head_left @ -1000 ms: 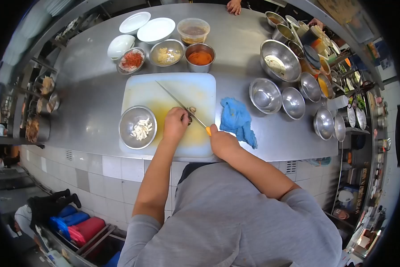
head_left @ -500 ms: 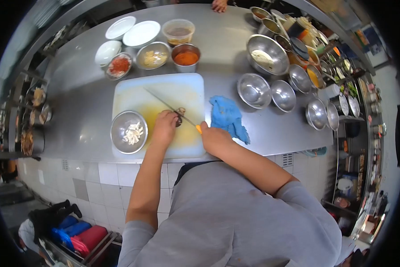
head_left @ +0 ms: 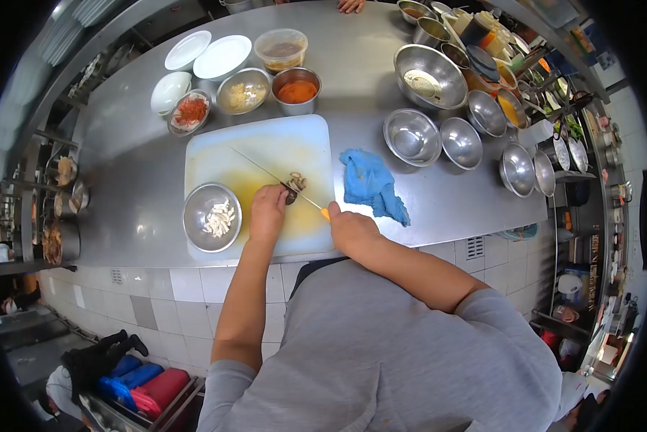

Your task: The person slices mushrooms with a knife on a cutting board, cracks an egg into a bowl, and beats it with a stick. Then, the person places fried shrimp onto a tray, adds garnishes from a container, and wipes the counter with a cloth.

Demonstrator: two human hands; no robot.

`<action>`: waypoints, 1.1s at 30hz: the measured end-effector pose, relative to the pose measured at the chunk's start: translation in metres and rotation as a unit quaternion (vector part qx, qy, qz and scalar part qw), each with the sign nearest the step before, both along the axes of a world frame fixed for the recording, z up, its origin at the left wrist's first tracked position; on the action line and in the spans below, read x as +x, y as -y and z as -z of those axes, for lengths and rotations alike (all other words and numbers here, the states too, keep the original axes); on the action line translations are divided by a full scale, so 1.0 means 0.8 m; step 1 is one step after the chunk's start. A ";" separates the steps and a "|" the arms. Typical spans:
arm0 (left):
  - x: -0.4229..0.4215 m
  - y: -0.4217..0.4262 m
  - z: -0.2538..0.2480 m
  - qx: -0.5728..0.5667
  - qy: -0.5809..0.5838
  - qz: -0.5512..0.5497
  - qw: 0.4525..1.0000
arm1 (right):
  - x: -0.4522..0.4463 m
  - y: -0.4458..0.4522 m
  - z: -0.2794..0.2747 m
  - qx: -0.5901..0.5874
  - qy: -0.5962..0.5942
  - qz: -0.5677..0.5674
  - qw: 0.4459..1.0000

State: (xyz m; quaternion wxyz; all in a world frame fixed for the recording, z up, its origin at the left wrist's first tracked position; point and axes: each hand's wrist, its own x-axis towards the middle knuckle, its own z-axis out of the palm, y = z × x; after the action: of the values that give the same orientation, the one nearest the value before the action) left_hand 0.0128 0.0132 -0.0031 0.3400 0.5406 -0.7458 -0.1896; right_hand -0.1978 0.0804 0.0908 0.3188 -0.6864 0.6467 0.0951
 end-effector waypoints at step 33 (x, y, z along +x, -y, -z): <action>0.016 -0.008 0.011 -0.048 -0.031 0.011 0.998 | 0.019 -0.005 -0.018 0.038 -0.028 0.001 0.999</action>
State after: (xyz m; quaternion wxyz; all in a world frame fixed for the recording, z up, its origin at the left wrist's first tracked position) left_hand 0.0256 0.0194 -0.0118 0.3861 0.5095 -0.7490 -0.1742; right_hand -0.1826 0.0840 0.1050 0.3266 -0.6698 0.6522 0.1390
